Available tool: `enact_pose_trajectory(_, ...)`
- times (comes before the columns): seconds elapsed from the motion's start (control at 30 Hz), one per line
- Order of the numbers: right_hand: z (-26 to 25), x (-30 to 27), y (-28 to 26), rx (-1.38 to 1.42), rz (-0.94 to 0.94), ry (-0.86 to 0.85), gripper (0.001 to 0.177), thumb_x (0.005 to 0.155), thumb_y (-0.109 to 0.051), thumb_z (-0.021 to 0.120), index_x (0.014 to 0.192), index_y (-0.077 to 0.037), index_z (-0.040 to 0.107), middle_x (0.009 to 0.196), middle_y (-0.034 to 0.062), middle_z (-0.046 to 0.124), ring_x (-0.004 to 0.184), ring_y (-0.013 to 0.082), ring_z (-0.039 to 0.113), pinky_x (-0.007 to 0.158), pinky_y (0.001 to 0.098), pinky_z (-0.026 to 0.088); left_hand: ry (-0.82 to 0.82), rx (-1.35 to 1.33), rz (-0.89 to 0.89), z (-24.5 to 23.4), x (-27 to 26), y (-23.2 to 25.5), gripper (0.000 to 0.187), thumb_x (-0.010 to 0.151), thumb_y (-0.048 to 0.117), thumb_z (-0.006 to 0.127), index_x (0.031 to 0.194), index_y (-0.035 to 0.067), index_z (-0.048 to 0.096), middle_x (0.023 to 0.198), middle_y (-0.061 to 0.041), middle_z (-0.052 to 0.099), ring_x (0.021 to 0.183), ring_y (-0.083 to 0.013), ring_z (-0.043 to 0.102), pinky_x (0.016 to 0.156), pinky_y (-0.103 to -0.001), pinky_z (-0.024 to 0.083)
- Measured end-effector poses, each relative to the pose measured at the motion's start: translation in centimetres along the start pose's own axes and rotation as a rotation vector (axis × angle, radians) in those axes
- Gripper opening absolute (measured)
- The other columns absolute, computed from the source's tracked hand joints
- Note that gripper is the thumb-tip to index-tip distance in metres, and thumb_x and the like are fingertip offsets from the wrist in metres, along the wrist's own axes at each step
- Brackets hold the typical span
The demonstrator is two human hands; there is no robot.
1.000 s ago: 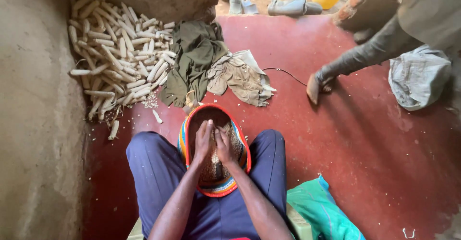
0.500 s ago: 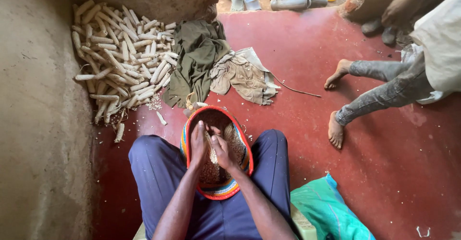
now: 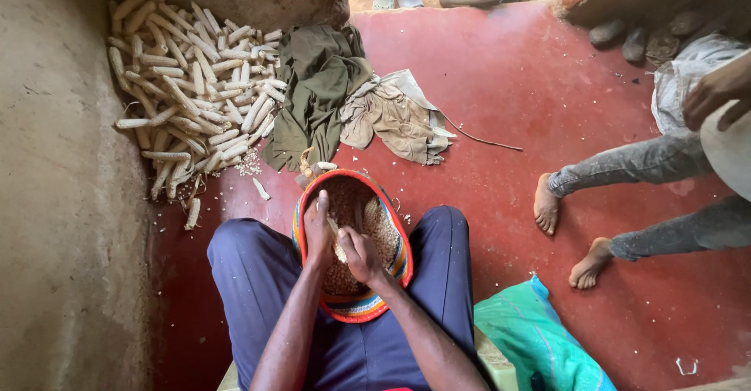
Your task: Shelling corn kernels from the cob by hand into a basket
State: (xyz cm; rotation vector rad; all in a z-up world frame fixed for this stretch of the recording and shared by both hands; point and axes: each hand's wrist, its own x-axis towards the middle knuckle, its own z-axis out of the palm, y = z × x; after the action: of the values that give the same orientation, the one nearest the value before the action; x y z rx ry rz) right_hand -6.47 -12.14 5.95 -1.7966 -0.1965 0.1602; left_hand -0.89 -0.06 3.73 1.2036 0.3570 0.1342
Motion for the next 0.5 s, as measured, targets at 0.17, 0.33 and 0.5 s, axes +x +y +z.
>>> enact_pose_trajectory(0.17,0.0,-0.2,-0.6,0.127,0.091,0.050,0.056,0.120,-0.044,0.031,0.116,-0.003,0.069,0.062,0.0103,0.056,0.056,0.0163,0.048,0.059,0.0388,0.048,-0.044,0.074,0.061,0.7,0.1,0.7,0.037,0.092,0.022,0.087,0.084,0.014,0.053,0.069,0.000,0.057,0.063,-0.0111,0.053,0.062,-0.026,0.045)
enact_pose_trajectory(0.33,0.9,-0.8,2.4,0.294,0.251,0.033,0.081,0.115,-0.067,0.036,0.154,0.002,0.051,0.096,0.0165,0.067,0.082,0.0185,0.060,0.073,0.0424,0.055,-0.074,-0.024,0.050,1.5,-1.2,3.7,0.037,0.095,0.019,0.085,0.085,0.013,0.050,0.067,-0.002,0.056,0.060,-0.0135,0.057,0.062,-0.027,0.048)
enact_pose_trajectory(0.5,-0.2,-1.6,0.1,-0.180,0.042,0.055,0.046,0.111,-0.052,0.049,0.122,-0.010,0.064,0.076,0.0314,0.068,0.076,0.0487,0.074,0.067,0.0587,0.056,-0.008,-0.061,-0.184,2.2,-1.7,4.7,0.039,0.102,0.036,0.076,0.078,0.014,0.054,0.061,-0.004,0.059,0.055,-0.0156,0.063,0.057,-0.029,0.054)
